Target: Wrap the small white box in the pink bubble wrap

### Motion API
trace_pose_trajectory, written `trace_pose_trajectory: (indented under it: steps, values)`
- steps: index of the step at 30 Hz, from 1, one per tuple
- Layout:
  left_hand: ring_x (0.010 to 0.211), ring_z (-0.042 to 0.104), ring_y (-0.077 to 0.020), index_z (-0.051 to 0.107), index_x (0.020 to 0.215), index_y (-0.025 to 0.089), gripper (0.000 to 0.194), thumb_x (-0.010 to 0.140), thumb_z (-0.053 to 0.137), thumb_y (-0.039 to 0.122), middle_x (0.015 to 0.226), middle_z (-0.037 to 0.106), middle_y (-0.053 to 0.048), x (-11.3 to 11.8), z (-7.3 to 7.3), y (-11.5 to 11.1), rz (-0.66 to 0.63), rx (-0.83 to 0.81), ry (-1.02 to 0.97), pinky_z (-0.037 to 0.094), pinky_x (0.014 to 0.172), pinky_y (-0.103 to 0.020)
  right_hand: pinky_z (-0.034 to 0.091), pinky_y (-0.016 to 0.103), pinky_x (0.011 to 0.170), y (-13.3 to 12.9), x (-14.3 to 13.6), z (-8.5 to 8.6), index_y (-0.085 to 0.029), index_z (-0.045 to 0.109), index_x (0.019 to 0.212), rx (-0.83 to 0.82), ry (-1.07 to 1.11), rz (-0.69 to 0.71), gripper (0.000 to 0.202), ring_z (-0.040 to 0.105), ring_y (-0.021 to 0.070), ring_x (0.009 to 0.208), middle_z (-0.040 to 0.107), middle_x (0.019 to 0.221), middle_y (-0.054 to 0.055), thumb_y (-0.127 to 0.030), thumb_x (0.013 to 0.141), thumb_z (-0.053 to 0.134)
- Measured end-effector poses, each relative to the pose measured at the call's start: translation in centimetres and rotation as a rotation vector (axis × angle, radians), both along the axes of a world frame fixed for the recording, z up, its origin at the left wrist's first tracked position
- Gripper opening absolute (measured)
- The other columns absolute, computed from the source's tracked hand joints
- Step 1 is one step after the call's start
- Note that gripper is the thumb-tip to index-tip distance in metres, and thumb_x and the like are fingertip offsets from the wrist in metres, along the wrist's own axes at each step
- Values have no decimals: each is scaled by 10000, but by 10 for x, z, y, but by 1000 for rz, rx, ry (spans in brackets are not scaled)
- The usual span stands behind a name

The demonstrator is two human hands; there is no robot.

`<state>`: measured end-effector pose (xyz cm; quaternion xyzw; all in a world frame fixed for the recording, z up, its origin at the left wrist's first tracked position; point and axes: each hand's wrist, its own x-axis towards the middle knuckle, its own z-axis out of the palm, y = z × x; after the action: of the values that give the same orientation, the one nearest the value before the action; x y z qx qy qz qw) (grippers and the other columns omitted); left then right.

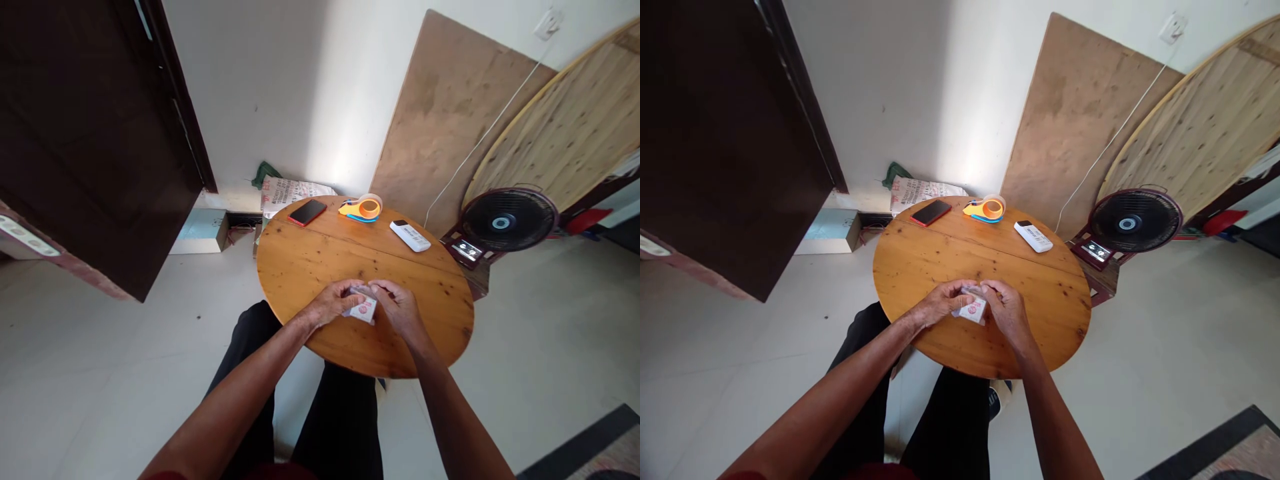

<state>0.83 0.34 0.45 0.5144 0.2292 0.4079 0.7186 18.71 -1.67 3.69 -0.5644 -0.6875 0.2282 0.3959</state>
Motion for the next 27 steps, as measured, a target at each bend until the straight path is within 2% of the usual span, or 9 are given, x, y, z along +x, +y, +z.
trace_pose_trajectory:
  steps: [6,13,19,23,27]
  values:
    - [793,584,-135,627,1105,148,518,696,741,445,944,646,-46,1,-1,1,-2,28,-8,431,715,-230,494,319,759,4,-3,7,-201,715,883,-14,-36,39,270,659,203,812,725,882,42,-391,859,524]
    - [604,507,-76,636,965,113,520,639,752,502,758,605,-9,4,0,1,46,-20,56,368,553,-188,506,322,757,-1,-2,13,-205,730,869,-60,-74,94,287,667,216,812,732,879,42,-410,858,529]
    - [563,476,-71,636,926,108,526,632,730,534,696,588,2,5,1,1,79,-20,106,345,520,-190,508,318,786,-6,-2,21,-212,736,935,-80,-95,147,278,669,210,851,731,909,34,-365,874,512]
    - [562,441,-63,645,904,108,479,681,687,530,678,562,13,3,3,0,105,42,151,327,522,-187,508,319,791,-12,-2,25,-232,731,983,-24,-210,197,274,667,200,861,728,941,32,-306,892,483]
    - [596,455,-74,655,899,103,452,721,652,518,702,575,5,3,5,0,97,69,133,349,564,-197,478,367,853,-20,-2,20,-240,713,1019,155,-404,173,272,654,212,919,719,1011,41,-278,906,469]
